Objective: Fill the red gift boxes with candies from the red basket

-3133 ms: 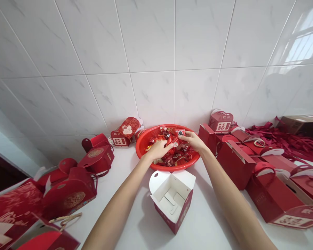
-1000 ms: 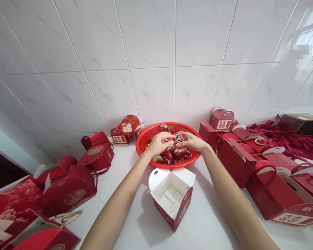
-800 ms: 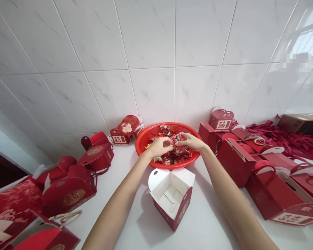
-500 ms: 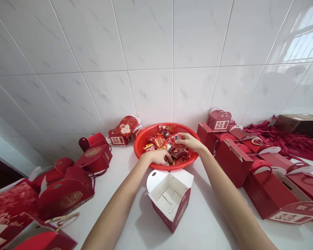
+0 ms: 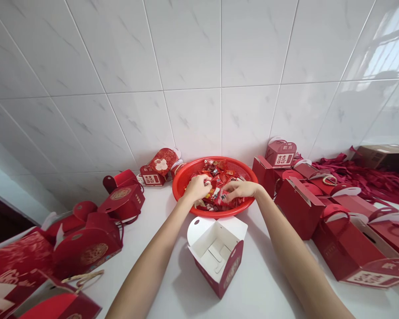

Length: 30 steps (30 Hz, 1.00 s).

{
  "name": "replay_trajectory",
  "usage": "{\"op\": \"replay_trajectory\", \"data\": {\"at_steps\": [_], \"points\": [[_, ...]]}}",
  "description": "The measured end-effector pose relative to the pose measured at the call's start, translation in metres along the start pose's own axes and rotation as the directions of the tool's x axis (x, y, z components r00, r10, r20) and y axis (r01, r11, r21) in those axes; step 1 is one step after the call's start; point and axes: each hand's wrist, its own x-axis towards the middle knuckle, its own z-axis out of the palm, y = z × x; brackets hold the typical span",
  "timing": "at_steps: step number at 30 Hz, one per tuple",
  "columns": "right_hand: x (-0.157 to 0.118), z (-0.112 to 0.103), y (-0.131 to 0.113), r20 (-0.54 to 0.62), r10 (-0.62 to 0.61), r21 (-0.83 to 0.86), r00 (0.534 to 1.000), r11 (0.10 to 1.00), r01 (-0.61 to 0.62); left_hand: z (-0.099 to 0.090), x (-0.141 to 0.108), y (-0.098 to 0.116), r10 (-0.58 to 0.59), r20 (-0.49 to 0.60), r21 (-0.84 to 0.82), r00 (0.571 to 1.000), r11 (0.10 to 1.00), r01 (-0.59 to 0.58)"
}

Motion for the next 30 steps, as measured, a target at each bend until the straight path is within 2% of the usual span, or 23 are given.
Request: {"op": "replay_trajectory", "data": {"at_steps": [2, 5, 9, 12, 18, 24, 26, 30], "points": [[0.004, -0.001, 0.004, -0.029, 0.045, -0.116, 0.999, 0.992, -0.048, -0.001, 0.001, 0.0, -0.035, -0.066, -0.011, 0.997, 0.999, 0.035], [0.013, -0.003, 0.015, -0.214, 0.036, -0.131, 0.976, 0.989, -0.066, -0.003, 0.002, 0.0, -0.045, -0.09, -0.044, 0.995, 0.998, 0.041], [0.02, -0.006, 0.025, -0.467, -0.039, -0.122, 0.884, 0.992, -0.02, -0.003, 0.001, 0.003, -0.005, -0.058, -0.104, 0.998, 0.995, -0.001], [0.019, -0.005, 0.023, -0.547, -0.073, -0.092, 0.834, 0.995, 0.027, -0.004, 0.0, 0.006, 0.055, -0.012, -0.17, 0.998, 0.984, -0.057], [0.01, 0.001, 0.013, -0.465, -0.089, 0.062, 0.881, 0.989, 0.133, -0.004, -0.001, 0.007, 0.139, 0.055, -0.325, 0.989, 0.939, -0.114], [0.002, 0.003, 0.003, -0.313, -0.096, 0.251, 0.945, 0.951, 0.18, -0.005, 0.001, 0.004, 0.182, 0.01, -0.432, 0.983, 0.888, -0.16], [0.0, 0.004, 0.0, -0.278, -0.117, 0.287, 0.954, 0.937, 0.198, -0.005, 0.001, 0.004, 0.203, 0.021, -0.454, 0.979, 0.874, -0.172], [-0.001, 0.005, -0.002, -0.291, -0.081, 0.35, 0.953, 0.919, 0.184, -0.005, 0.001, 0.003, 0.195, -0.001, -0.472, 0.981, 0.864, -0.172]]}}
